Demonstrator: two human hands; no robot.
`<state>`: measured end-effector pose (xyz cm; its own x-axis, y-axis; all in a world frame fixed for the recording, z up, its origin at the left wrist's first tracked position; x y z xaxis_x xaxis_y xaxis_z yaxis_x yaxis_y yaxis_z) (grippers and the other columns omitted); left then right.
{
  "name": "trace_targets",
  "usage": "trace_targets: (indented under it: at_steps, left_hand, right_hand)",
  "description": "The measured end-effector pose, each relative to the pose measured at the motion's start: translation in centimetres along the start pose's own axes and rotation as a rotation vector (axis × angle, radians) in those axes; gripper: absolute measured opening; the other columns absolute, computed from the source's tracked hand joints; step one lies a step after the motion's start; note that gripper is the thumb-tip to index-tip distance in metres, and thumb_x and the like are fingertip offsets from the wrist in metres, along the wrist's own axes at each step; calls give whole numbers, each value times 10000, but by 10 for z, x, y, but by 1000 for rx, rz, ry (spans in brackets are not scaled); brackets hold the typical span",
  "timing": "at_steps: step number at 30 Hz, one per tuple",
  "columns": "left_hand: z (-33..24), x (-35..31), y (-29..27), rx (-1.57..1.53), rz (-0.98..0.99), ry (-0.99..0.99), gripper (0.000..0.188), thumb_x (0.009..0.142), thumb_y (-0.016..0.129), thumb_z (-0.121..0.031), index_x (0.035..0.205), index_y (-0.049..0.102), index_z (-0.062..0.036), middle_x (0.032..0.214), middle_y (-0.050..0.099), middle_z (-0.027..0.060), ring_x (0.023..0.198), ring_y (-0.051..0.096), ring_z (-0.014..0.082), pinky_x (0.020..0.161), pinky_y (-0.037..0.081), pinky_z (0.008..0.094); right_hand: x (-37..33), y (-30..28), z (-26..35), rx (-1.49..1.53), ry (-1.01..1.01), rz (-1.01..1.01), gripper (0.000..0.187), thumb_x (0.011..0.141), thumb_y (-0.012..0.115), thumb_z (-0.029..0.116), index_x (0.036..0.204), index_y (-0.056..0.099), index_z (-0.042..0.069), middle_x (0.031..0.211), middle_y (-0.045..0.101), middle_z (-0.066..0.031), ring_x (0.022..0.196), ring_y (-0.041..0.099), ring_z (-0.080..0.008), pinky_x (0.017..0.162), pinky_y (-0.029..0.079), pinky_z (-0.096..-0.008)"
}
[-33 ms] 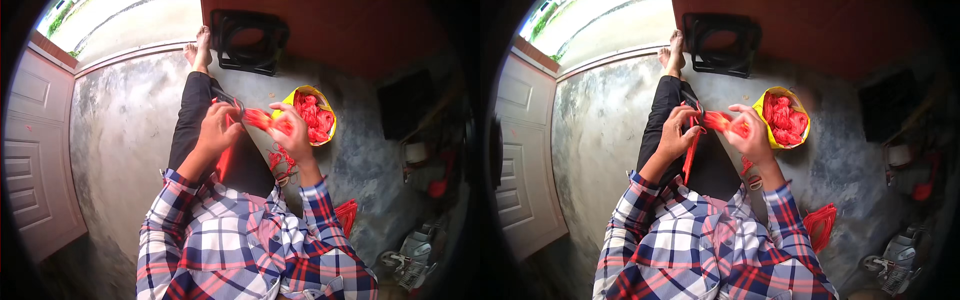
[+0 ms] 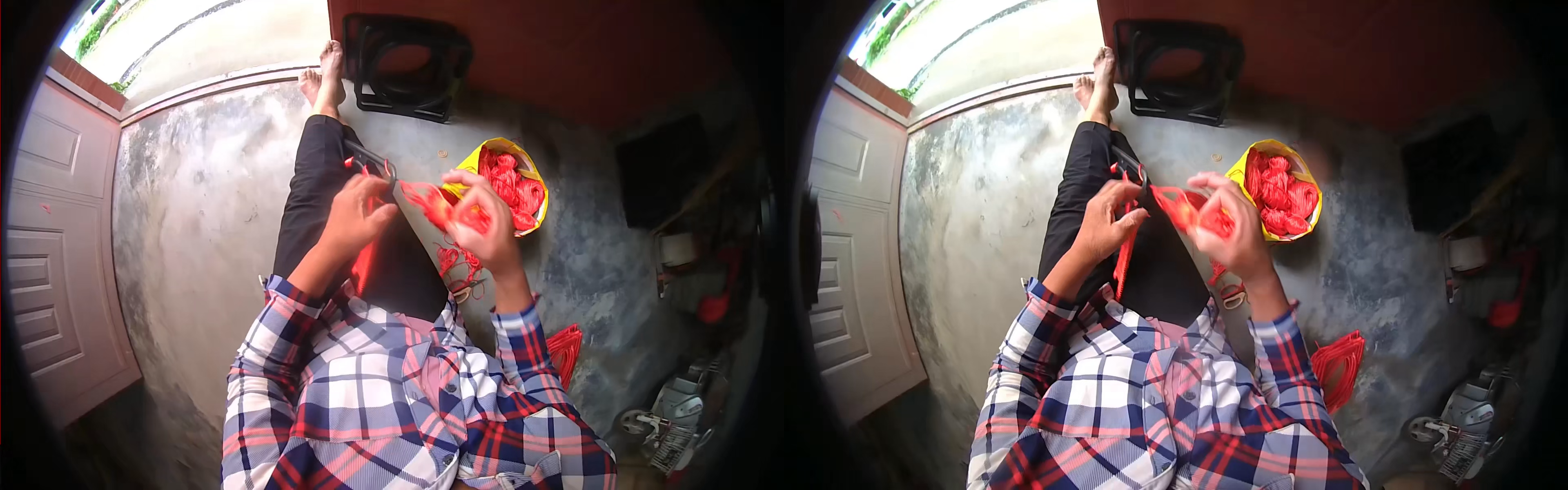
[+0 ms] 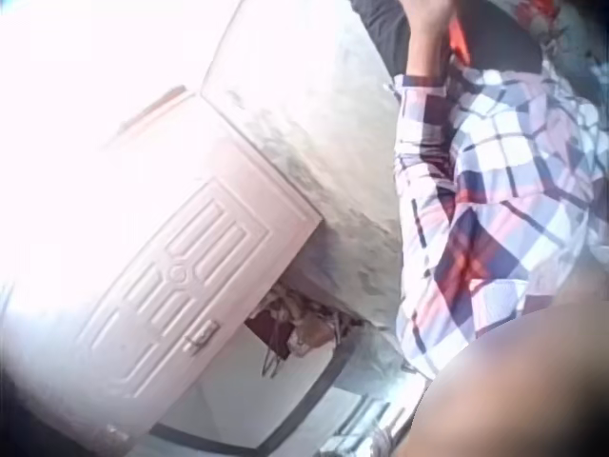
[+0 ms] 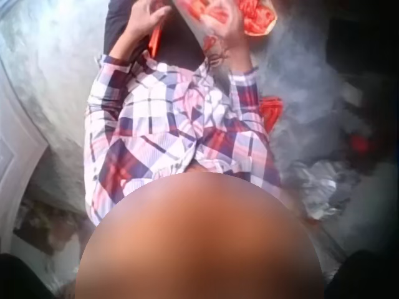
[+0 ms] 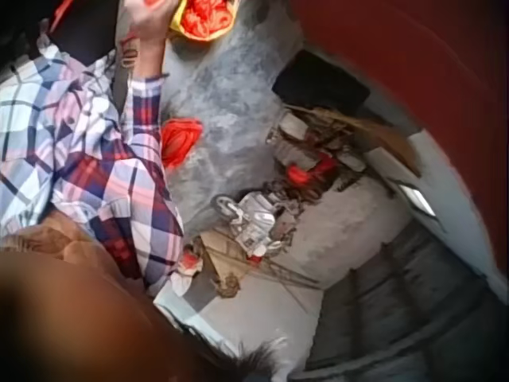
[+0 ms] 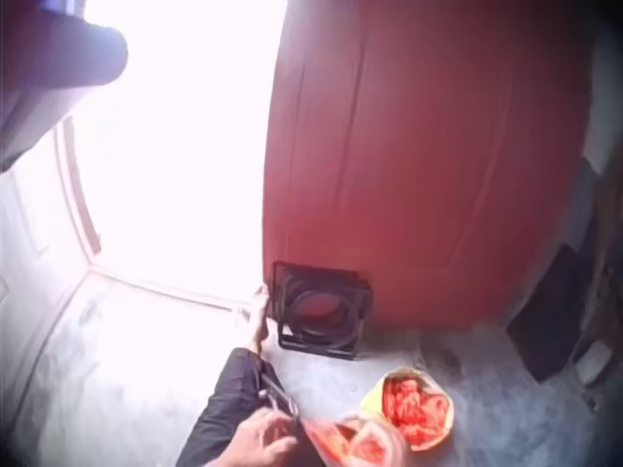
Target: The person bundles long red plastic or fabric strips into coils by hand.
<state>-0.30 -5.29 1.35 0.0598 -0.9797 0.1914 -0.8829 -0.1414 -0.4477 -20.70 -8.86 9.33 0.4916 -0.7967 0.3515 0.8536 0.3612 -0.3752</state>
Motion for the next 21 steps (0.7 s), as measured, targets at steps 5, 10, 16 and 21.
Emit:
trace_targets:
  at_steps: [5,10,16,21]
  left_hand:
    - [41,-18,32,-338,123,-283,317,880,618,-20,1182,525,7,858,618,47,794,588,100,724,475,234]
    - [27,-13,32,-448,162,-336,391,892,605,-6,1253,458,-25,853,636,47,811,608,104,746,477,237]
    - [28,-8,43,-475,220,-392,338,901,620,-59,1224,527,-22,850,634,54,808,611,112,758,483,244]
    - [22,-6,18,-253,-98,-269,287,927,622,-147,1159,569,14,937,632,56,859,606,111,749,484,243]
  right_hand:
    - [-42,38,103,1065,-108,609,262,722,763,143,787,519,73,1004,672,-167,1012,617,-359,881,464,-467]
    - [-73,72,165,1450,-29,965,338,775,808,186,862,519,34,936,658,-169,808,630,-343,683,494,-408]
    - [-49,50,221,1925,23,756,332,845,733,120,815,416,26,567,439,-45,415,355,-158,373,240,-334]
    - [-55,18,200,1810,-366,917,362,817,776,244,826,526,-17,688,579,-120,589,570,-266,479,440,-353]
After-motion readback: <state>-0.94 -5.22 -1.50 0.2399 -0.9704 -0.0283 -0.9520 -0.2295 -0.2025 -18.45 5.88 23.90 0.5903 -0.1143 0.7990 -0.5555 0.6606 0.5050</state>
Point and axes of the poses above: each hand's wrist, its own x-axis towards the middle knuckle, its own y-axis out of the palm, z = x × y, the point moved 6 cm from there along x, towards the middle knuckle
